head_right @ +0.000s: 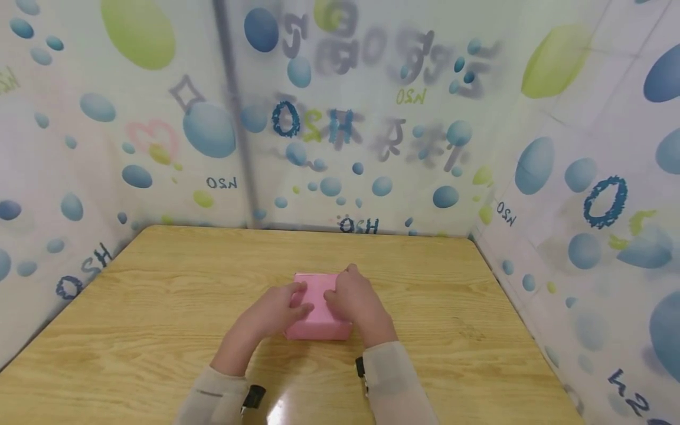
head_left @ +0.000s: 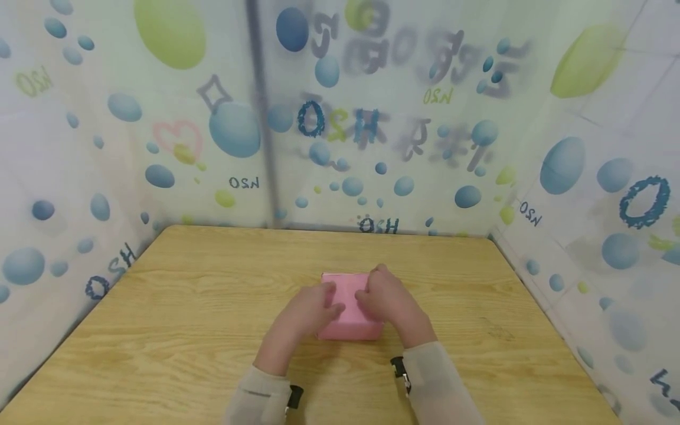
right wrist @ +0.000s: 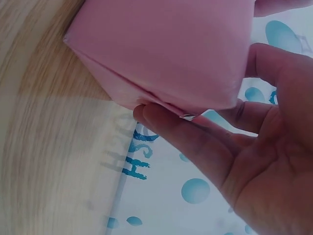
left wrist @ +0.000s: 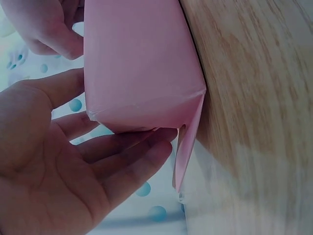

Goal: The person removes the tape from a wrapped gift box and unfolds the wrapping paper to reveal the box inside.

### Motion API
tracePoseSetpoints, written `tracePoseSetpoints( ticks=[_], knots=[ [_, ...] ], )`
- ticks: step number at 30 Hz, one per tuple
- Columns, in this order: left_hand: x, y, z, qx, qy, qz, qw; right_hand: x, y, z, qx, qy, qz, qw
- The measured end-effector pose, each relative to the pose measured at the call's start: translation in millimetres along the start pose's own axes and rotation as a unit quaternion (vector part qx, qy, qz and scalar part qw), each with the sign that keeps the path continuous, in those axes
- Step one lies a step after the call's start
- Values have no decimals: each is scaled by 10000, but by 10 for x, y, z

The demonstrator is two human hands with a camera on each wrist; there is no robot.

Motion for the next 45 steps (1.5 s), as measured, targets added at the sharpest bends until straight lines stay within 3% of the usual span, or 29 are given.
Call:
tracePoseSetpoints(
  ticks=[15, 29, 45],
  knots=[
    [3, -10, 43, -136, 50, -62, 9999, -32, 3, 67, -125, -333, 80, 9993],
    [-6, 7, 7, -93, -4, -31, 10000, 15, -67, 159, 443, -508, 389, 9970],
    [14, -12, 15, -87, -38, -13, 10000, 67, -110, 444, -449, -376, 69, 9983]
  ],
)
Point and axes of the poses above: each hand's wrist, its own x-axis away from the middle knuckle, its own y-axis out of the palm, z = x × y, the point moved 9 cm from there along -x, towards the middle knuckle, and after that the axes turned 12 degrees about -z, right-handed, at the moved point
